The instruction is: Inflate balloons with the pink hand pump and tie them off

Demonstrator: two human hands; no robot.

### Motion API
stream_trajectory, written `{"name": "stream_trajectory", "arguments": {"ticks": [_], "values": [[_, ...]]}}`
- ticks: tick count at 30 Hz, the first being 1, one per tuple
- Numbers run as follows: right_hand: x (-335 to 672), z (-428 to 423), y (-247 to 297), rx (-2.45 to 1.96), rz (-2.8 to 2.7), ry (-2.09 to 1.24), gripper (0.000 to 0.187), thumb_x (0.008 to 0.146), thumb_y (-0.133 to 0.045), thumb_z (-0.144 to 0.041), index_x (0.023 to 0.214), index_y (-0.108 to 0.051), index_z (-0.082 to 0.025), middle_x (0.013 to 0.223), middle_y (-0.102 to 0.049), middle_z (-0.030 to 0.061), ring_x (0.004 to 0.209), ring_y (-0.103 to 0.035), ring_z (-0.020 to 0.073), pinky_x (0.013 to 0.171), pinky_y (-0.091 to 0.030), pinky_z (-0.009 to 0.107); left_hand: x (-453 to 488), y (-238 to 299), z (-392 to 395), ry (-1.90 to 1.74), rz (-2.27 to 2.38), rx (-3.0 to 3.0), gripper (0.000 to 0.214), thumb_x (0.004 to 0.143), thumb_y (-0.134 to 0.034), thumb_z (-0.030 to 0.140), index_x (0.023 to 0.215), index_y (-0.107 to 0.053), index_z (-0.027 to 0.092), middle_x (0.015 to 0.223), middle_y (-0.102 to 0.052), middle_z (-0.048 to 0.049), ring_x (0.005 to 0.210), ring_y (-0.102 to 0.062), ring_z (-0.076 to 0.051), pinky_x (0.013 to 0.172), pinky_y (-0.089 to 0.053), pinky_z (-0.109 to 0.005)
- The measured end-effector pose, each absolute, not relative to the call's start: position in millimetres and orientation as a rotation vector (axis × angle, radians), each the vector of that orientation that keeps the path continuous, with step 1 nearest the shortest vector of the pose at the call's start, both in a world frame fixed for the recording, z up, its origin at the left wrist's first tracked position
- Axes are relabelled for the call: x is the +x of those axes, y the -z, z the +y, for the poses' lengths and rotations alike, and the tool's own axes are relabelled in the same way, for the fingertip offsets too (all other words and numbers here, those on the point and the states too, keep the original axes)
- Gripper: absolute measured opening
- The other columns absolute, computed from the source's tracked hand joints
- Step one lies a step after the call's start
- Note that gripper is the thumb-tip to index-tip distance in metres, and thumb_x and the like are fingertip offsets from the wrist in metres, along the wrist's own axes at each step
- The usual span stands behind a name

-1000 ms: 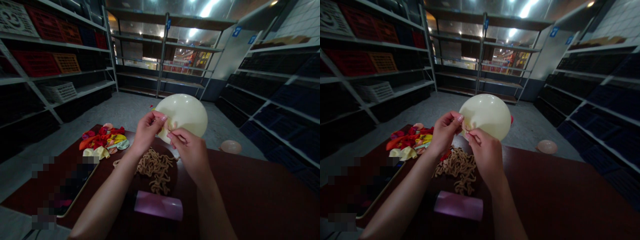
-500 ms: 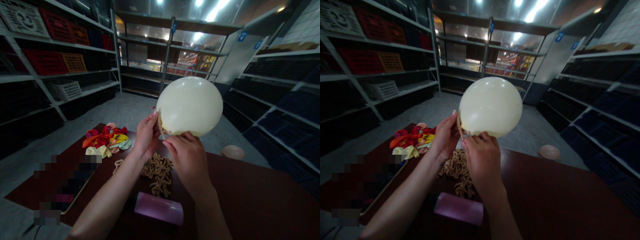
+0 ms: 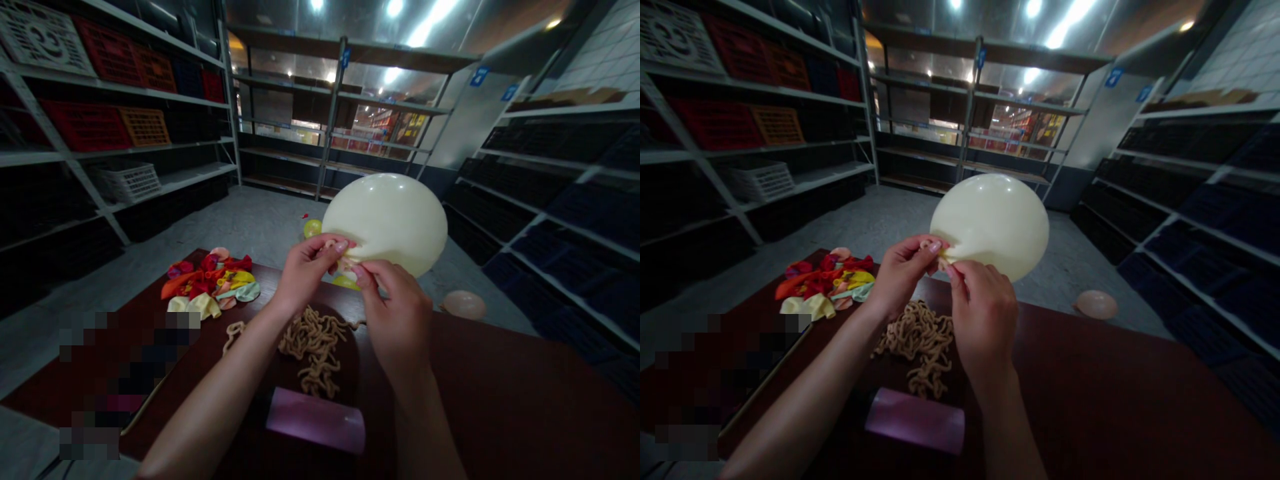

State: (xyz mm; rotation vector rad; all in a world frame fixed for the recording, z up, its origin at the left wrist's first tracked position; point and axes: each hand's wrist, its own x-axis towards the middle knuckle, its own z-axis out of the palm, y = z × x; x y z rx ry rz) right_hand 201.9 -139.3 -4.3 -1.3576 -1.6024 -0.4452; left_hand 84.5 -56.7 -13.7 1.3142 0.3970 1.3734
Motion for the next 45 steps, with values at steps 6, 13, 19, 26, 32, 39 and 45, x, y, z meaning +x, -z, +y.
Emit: {"name": "stream_trajectory", "arguments": {"ticks": [6, 13, 19, 26, 32, 39, 45], "values": [[195, -138, 6, -1.409, -1.717, 0.361, 0.021, 0.094, -0.055, -0.025, 0.077, -0.065, -0.017, 0.072, -0.063, 0.0037, 0.075, -0.056, 0.0184, 0.071, -0.042, 0.032, 83, 17, -53, -1.447, 0.353, 1.205, 0.036, 0.093, -0.06, 0.048, 0.079, -0.075, 0.019, 0.059, -0.052, 0.0, 0.052, -0.044, -0.008, 0.048, -0.035, -0.021], [181, -135, 8, -1.443, -1.902, 0.508, 0.026, 0.093, -0.051, -0.02, 0.068, -0.059, -0.019, 0.067, -0.061, 0.0012, 0.074, -0.05, 0.019, 0.073, -0.036, 0.034, 78, 10, -54, -1.441, 0.425, 0.887, 0.039, 0.097, -0.056, 0.042, 0.067, -0.062, 0.017, 0.053, -0.046, 0.0031, 0.045, -0.041, -0.007, 0.044, -0.032, -0.018], [179, -134, 9, -1.418, -1.984, 0.595, 0.025, 0.094, -0.05, -0.021, 0.07, -0.06, -0.02, 0.067, -0.063, 0.0004, 0.077, -0.053, 0.0202, 0.073, -0.035, 0.035, 73, 4, -51, -1.408, 0.461, 0.667, 0.037, 0.099, -0.054, 0.033, 0.065, -0.056, 0.017, 0.057, -0.054, 0.0023, 0.045, -0.046, -0.006, 0.044, -0.035, -0.016], [182, -135, 9, -1.396, -1.945, 0.618, 0.026, 0.097, -0.048, -0.024, 0.075, -0.063, -0.02, 0.07, -0.065, 0.0011, 0.076, -0.056, 0.0195, 0.073, -0.035, 0.034, 69, 3, -51, -1.443, 0.47, 0.805, 0.037, 0.095, -0.06, 0.038, 0.064, -0.055, 0.018, 0.055, -0.048, 0.0031, 0.045, -0.043, -0.006, 0.043, -0.035, -0.017], [205, -142, -1, -1.45, -1.798, 0.41, 0.023, 0.099, -0.045, -0.03, 0.092, -0.064, -0.019, 0.079, -0.066, 0.0025, 0.076, -0.057, 0.0177, 0.074, -0.038, 0.032, 74, 13, -50, -1.582, 0.47, 1.198, 0.035, 0.094, -0.06, 0.045, 0.072, -0.063, 0.018, 0.061, -0.05, 0.0013, 0.055, -0.047, -0.01, 0.052, -0.039, -0.02], [261, -150, -4, -1.565, -1.526, 0.279, 0.028, 0.098, -0.043, -0.038, 0.091, -0.064, -0.02, 0.084, -0.067, 0.0043, 0.078, -0.057, 0.0189, 0.075, -0.039, 0.033, 88, 24, -74, -1.686, 0.591, 2.075, 0.021, 0.099, -0.05, 0.02, 0.084, -0.064, 0.018, 0.078, -0.061, -0.0029, 0.074, -0.056, -0.015, 0.069, -0.043, -0.026], [299, -158, -2, -1.601, -1.273, 0.106, 0.032, 0.095, -0.043, -0.046, 0.095, -0.066, -0.022, 0.09, -0.069, 0.0045, 0.081, -0.06, 0.0202, 0.077, -0.041, 0.034, 123, 39, -69, -1.755, 0.694, 2.47, 0.014, 0.095, -0.05, 0.012, 0.094, -0.062, 0.017, 0.084, -0.063, -0.0063, 0.079, -0.059, -0.018, 0.071, -0.047, -0.029]]}}
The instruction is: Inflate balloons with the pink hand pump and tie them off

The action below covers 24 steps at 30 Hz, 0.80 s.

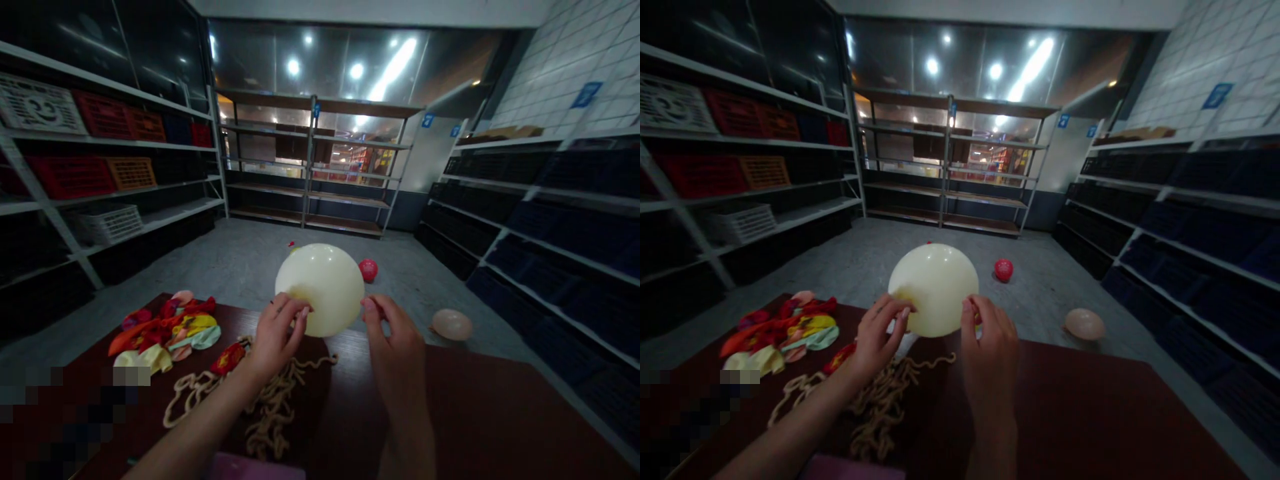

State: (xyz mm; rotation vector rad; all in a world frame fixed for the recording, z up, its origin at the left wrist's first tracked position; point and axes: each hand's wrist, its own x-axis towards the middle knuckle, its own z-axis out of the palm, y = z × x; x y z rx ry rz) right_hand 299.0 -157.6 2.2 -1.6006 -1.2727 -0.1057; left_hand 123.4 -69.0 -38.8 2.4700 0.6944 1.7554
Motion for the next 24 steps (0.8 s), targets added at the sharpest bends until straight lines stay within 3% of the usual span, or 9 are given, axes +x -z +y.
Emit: {"name": "stream_trajectory", "arguments": {"ticks": [3, 7, 9, 11, 13, 15, 18, 24], "values": [[314, -161, 0, -1.612, -1.195, 0.058, 0.035, 0.094, -0.043, -0.049, 0.093, -0.065, -0.023, 0.085, -0.068, 0.0039, 0.079, -0.06, 0.0211, 0.076, -0.041, 0.035, 148, 36, -48, -1.764, 0.661, 2.778, 0.014, 0.095, -0.05, 0.015, 0.095, -0.065, 0.016, 0.084, -0.065, -0.0079, 0.079, -0.058, -0.022, 0.072, -0.047, -0.033], [329, -166, 4, -1.622, -1.125, 0.063, 0.036, 0.094, -0.042, -0.05, 0.09, -0.066, -0.024, 0.082, -0.068, 0.004, 0.078, -0.06, 0.0221, 0.074, -0.041, 0.035, 194, 20, 0, -1.495, 0.769, 3.064, 0.025, 0.098, -0.045, 0.024, 0.099, -0.069, 0.016, 0.09, -0.067, -0.0104, 0.087, -0.06, -0.025, 0.081, -0.049, -0.038], [334, -168, 5, -1.618, -1.101, 0.079, 0.036, 0.094, -0.042, -0.051, 0.09, -0.066, -0.024, 0.083, -0.068, 0.0044, 0.077, -0.061, 0.0224, 0.074, -0.042, 0.035, 222, 7, 29, -1.251, 0.938, 3.067, 0.032, 0.098, -0.048, 0.032, 0.123, -0.065, 0.019, 0.119, -0.064, -0.0139, 0.109, -0.058, -0.03, 0.093, -0.047, -0.042], [337, -171, 6, -1.609, -1.091, 0.095, 0.037, 0.094, -0.042, -0.051, 0.09, -0.066, -0.024, 0.083, -0.069, 0.0044, 0.078, -0.062, 0.0227, 0.073, -0.042, 0.034, 249, -8, 56, -0.871, 1.082, 3.069, 0.058, 0.093, -0.058, 0.042, 0.147, -0.047, 0.025, 0.148, -0.045, -0.0154, 0.128, -0.049, -0.037, 0.099, -0.045, -0.046], [337, -172, 5, -1.611, -1.096, 0.1, 0.037, 0.094, -0.041, -0.051, 0.09, -0.066, -0.025, 0.084, -0.069, 0.004, 0.079, -0.062, 0.0227, 0.073, -0.042, 0.034, 267, -24, 73, -0.373, 1.157, 3.021, 0.065, 0.091, -0.059, 0.047, 0.151, -0.042, 0.027, 0.157, -0.033, -0.0168, 0.126, -0.051, -0.041, 0.099, -0.045, -0.051], [336, -173, 3, -1.616, -1.119, 0.096, 0.036, 0.095, -0.04, -0.05, 0.088, -0.065, -0.025, 0.083, -0.068, 0.0035, 0.079, -0.061, 0.0223, 0.074, -0.042, 0.034, 273, -37, 77, -0.196, 1.127, 3.006, 0.062, 0.093, -0.054, 0.051, 0.15, -0.042, 0.029, 0.158, -0.032, -0.0151, 0.125, -0.053, -0.041, 0.099, -0.044, -0.055], [331, -173, 0, -1.597, -1.172, 0.081, 0.036, 0.095, -0.04, -0.048, 0.087, -0.065, -0.024, 0.082, -0.067, 0.0035, 0.079, -0.06, 0.0217, 0.076, -0.041, 0.034, 256, -45, 64, -0.228, 1.062, 3.031, 0.056, 0.097, -0.044, 0.051, 0.15, -0.041, 0.032, 0.155, -0.04, -0.0103, 0.128, -0.052, -0.034, 0.104, -0.04, -0.053], [306, -171, 3, -1.581, -1.316, 0.029, 0.037, 0.096, -0.038, -0.044, 0.088, -0.065, -0.021, 0.084, -0.068, 0.0046, 0.081, -0.06, 0.0206, 0.078, -0.042, 0.034, 163, -30, 38, -0.081, 1.261, 2.912, 0.056, 0.094, -0.051, 0.048, 0.146, -0.046, 0.028, 0.149, -0.047, -0.015, 0.127, -0.052, -0.037, 0.1, -0.038, -0.06]]}}
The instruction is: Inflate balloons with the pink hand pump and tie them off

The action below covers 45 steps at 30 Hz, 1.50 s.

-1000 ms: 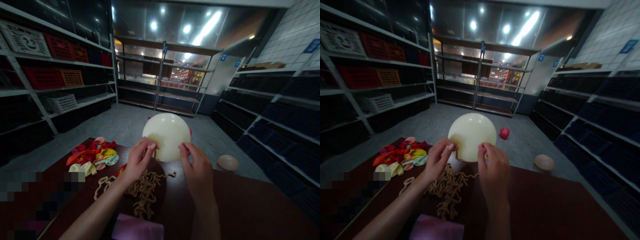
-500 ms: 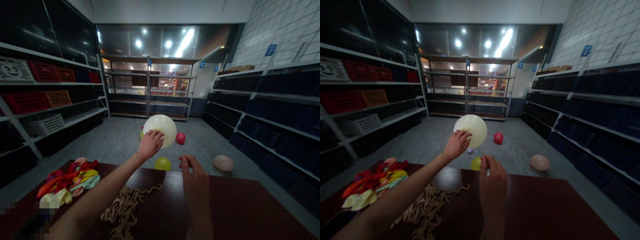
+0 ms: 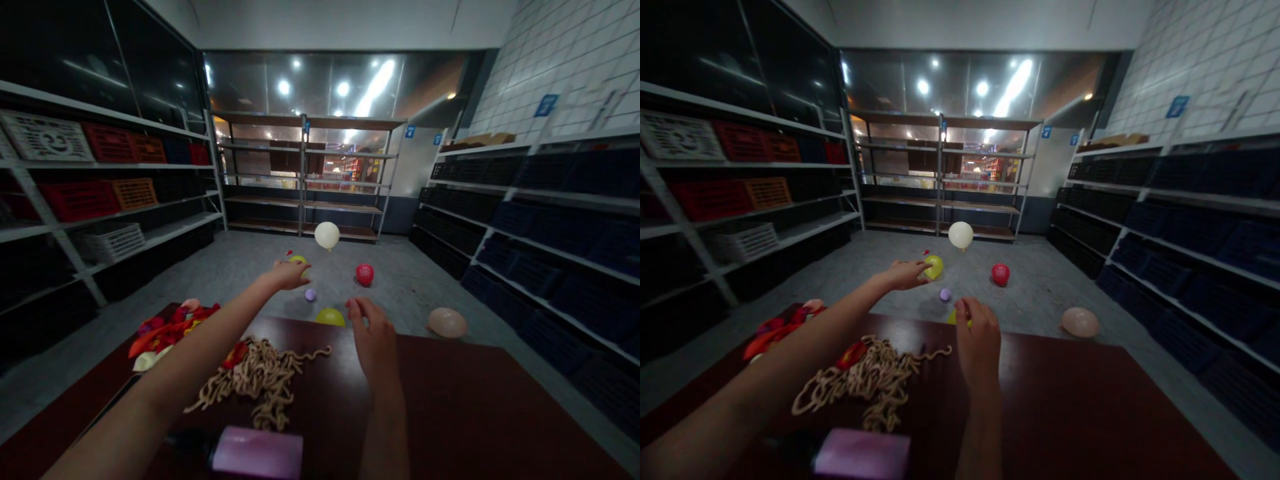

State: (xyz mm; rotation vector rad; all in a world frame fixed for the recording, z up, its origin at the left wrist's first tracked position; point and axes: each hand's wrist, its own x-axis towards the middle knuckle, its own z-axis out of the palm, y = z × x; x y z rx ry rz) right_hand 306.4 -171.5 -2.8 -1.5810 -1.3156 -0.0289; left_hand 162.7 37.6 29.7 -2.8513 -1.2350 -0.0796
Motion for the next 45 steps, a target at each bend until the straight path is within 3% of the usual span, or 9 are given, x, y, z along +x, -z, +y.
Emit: {"name": "stream_trajectory", "arguments": {"ticks": [5, 11, 14, 19, 23, 28, 33, 39, 45], "values": [[269, -183, 21, -1.635, -1.537, -0.107, 0.035, 0.098, -0.037, -0.039, 0.095, -0.066, -0.019, 0.093, -0.068, 0.0058, 0.089, -0.062, 0.0197, 0.081, -0.043, 0.032, 68, -4, 19, 0.037, -1.506, -2.804, 0.06, 0.095, -0.05, 0.048, 0.15, -0.041, 0.023, 0.152, -0.041, -0.0192, 0.132, -0.046, -0.04, 0.104, -0.032, -0.062], [220, -202, 61, -1.594, -1.823, -0.242, 0.027, 0.097, -0.043, -0.035, 0.096, -0.065, -0.019, 0.098, -0.067, 0.0054, 0.092, -0.061, 0.0172, 0.085, -0.043, 0.03, -25, 52, -24, 0.113, -1.705, -2.773, 0.064, 0.095, -0.052, 0.045, 0.151, -0.038, 0.016, 0.151, -0.044, -0.0182, 0.137, -0.043, -0.033, 0.11, -0.031, -0.044], [200, -210, 85, -1.592, -1.963, -0.291, 0.026, 0.095, -0.049, -0.037, 0.104, -0.065, -0.019, 0.109, -0.066, 0.0075, 0.1, -0.06, 0.0182, 0.089, -0.044, 0.031, -56, 86, -47, 0.246, -1.768, -2.721, 0.06, 0.097, -0.05, 0.036, 0.15, -0.037, 0.012, 0.152, -0.043, -0.0173, 0.137, -0.042, -0.029, 0.11, -0.031, -0.039], [178, -218, 119, -1.686, -2.157, -0.35, 0.046, 0.089, -0.061, -0.044, 0.126, -0.059, -0.018, 0.128, -0.06, 0.012, 0.113, -0.058, 0.0229, 0.095, -0.043, 0.034, -83, 127, -69, 0.416, -1.846, -2.634, 0.053, 0.096, -0.051, 0.024, 0.146, -0.042, 0.01, 0.148, -0.047, -0.0185, 0.135, -0.044, -0.029, 0.11, -0.031, -0.04], [171, -220, 131, -1.709, -2.272, -0.359, 0.056, 0.081, -0.069, -0.05, 0.127, -0.061, -0.019, 0.128, -0.06, 0.012, 0.112, -0.058, 0.0253, 0.093, -0.045, 0.035, -81, 139, -67, 0.521, -1.81, -2.69, 0.046, 0.098, -0.049, 0.023, 0.142, -0.049, 0.012, 0.145, -0.051, -0.0158, 0.135, -0.043, -0.027, 0.111, -0.03, -0.037], [174, -223, 132, -1.702, -2.272, -0.253, 0.051, 0.08, -0.071, -0.048, 0.123, -0.066, -0.021, 0.131, -0.058, 0.0112, 0.114, -0.057, 0.0256, 0.095, -0.045, 0.036, -61, 150, -57, 0.563, -1.797, -2.865, 0.039, 0.094, -0.061, 0.033, 0.127, -0.065, 0.014, 0.13, -0.064, -0.0128, 0.122, -0.054, -0.025, 0.106, -0.034, -0.032], [196, -227, 123, -1.792, -2.232, -0.218, 0.048, 0.082, -0.068, -0.05, 0.123, -0.067, -0.026, 0.128, -0.061, 0.0085, 0.108, -0.061, 0.026, 0.087, -0.048, 0.036, -54, 161, -46, 0.695, -2.026, -2.911, 0.032, 0.084, -0.07, 0.029, 0.111, -0.073, 0.012, 0.1, -0.073, -0.0102, 0.092, -0.064, -0.022, 0.083, -0.044, -0.028], [241, -205, 117, -1.769, -2.077, -0.514, 0.049, 0.079, -0.07, -0.049, 0.119, -0.069, -0.021, 0.117, -0.069, 0.0085, 0.099, -0.064, 0.0259, 0.087, -0.048, 0.037, -57, 170, -36, 1.157, -2.35, -2.839, 0.008, 0.072, -0.075, 0.02, 0.075, -0.074, 0.013, 0.071, -0.068, -0.0046, 0.068, -0.06, -0.018, 0.07, -0.042, -0.028], [255, -172, 133, -1.498, -1.316, -1.368, 0.047, 0.069, -0.076, -0.053, 0.1, -0.071, -0.018, 0.093, -0.074, 0.0051, 0.074, -0.066, 0.019, 0.067, -0.052, 0.029, -60, 163, -41, 2.101, -2.544, -2.431, 0.009, 0.081, -0.066, 0.015, 0.074, -0.071, 0.012, 0.073, -0.066, -0.0041, 0.07, -0.058, -0.017, 0.071, -0.043, -0.026]]}}
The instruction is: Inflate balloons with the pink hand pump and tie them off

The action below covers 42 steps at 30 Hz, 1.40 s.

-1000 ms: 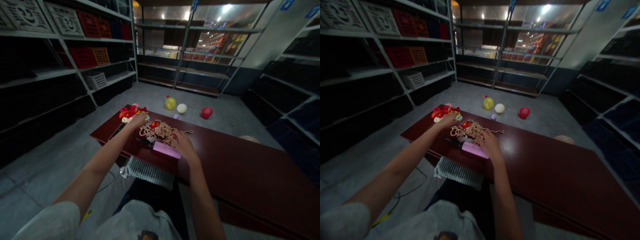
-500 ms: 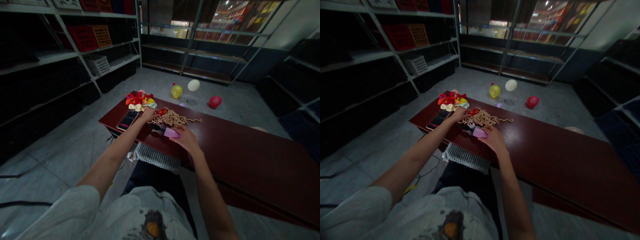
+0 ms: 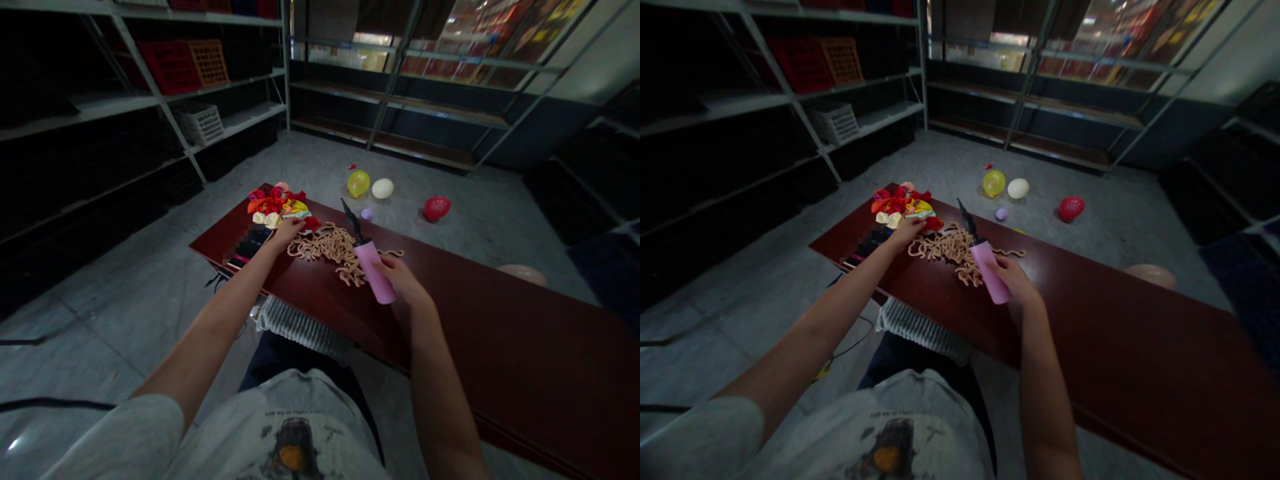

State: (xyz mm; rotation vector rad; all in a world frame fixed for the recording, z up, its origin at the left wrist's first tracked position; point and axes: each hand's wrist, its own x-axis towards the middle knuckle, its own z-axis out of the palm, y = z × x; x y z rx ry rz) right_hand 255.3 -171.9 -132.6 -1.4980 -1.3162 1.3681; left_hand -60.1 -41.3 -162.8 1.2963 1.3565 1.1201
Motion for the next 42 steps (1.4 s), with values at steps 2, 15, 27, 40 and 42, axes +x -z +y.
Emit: {"name": "stream_trajectory", "arguments": {"ticks": [2, 15, 27, 40, 42], "values": [[253, -169, 142, -1.443, -1.226, -1.47, 0.049, 0.072, -0.072, -0.059, 0.1, -0.069, -0.019, 0.088, -0.074, 0.0058, 0.068, -0.067, 0.0193, 0.062, -0.054, 0.031, -58, 155, -46, -1.217, 1.256, 1.123, 0.007, 0.084, -0.064, 0.012, 0.081, -0.07, 0.012, 0.078, -0.068, -0.0048, 0.07, -0.059, -0.015, 0.07, -0.045, -0.025], [236, -166, 165, -0.997, -0.801, -2.014, 0.053, 0.079, -0.069, -0.056, 0.108, -0.067, -0.012, 0.091, -0.074, 0.0117, 0.067, -0.069, 0.017, 0.055, -0.054, 0.025, 11, 128, -34, -1.308, 0.533, 0.167, 0.018, 0.101, -0.052, 0.018, 0.092, -0.066, 0.012, 0.077, -0.069, -0.0057, 0.066, -0.066, -0.011, 0.066, -0.057, -0.02], [240, -164, 159, -1.147, -0.747, -1.879, 0.049, 0.082, -0.064, -0.058, 0.103, -0.068, -0.014, 0.076, -0.073, 0.0071, 0.056, -0.065, 0.0153, 0.051, -0.053, 0.025, 30, 139, -24, -1.337, 0.447, 0.233, 0.023, 0.096, -0.045, -0.002, 0.098, -0.061, 0.015, 0.087, -0.068, -0.0038, 0.066, -0.063, -0.008, 0.061, -0.053, -0.016], [240, -167, 153, -1.24, -0.824, -1.912, 0.052, 0.076, -0.068, -0.061, 0.094, -0.069, -0.012, 0.071, -0.072, 0.0076, 0.053, -0.064, 0.0153, 0.048, -0.052, 0.025, 24, 128, -32, -1.335, 0.499, 0.184, 0.025, 0.1, -0.045, 0.004, 0.097, -0.067, 0.013, 0.1, -0.072, -0.005, 0.084, -0.07, -0.008, 0.073, -0.056, -0.013], [240, -167, 154, -1.243, -0.838, -1.921, 0.051, 0.078, -0.067, -0.06, 0.096, -0.069, -0.012, 0.072, -0.072, 0.0078, 0.053, -0.065, 0.0152, 0.048, -0.052, 0.025, 25, 129, -32, -1.324, 0.525, 0.191, 0.022, 0.1, -0.047, 0.006, 0.097, -0.068, 0.013, 0.101, -0.073, -0.0051, 0.081, -0.07, -0.007, 0.069, -0.055, -0.012]]}}
